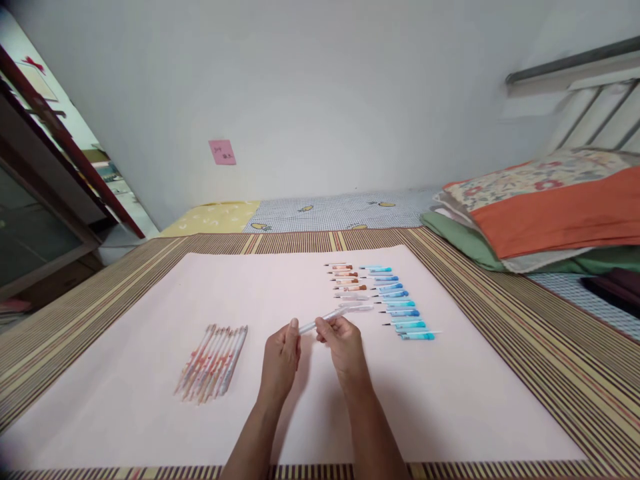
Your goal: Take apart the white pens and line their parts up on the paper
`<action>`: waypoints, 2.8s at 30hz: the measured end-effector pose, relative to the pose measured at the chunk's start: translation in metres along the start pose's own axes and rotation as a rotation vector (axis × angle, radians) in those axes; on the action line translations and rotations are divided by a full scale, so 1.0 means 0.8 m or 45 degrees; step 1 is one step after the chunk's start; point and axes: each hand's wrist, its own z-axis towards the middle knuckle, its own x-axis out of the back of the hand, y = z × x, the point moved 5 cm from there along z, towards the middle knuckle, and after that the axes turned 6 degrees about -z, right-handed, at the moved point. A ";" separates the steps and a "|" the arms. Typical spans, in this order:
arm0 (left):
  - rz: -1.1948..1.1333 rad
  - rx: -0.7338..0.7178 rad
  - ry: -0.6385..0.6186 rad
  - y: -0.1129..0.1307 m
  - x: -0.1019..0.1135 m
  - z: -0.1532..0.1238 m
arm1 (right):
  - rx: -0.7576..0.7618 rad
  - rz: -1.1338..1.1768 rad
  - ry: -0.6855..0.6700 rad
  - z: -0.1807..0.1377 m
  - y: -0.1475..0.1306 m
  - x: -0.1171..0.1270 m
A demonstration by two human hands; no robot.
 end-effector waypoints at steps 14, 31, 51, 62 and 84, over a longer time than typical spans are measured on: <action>0.019 -0.024 -0.001 0.003 0.003 0.000 | 0.009 0.115 -0.008 0.000 0.005 -0.002; -0.094 0.094 -0.013 -0.014 0.004 0.009 | -0.008 0.179 -0.029 0.000 0.003 0.000; -0.575 0.370 -0.104 -0.024 -0.002 0.009 | -0.063 0.540 0.138 0.005 0.005 0.012; -0.626 0.300 -0.129 -0.020 -0.004 0.010 | -0.063 0.245 0.174 0.000 0.005 -0.002; -0.974 0.313 0.032 -0.024 -0.007 0.010 | -0.051 0.365 0.292 0.005 0.010 0.016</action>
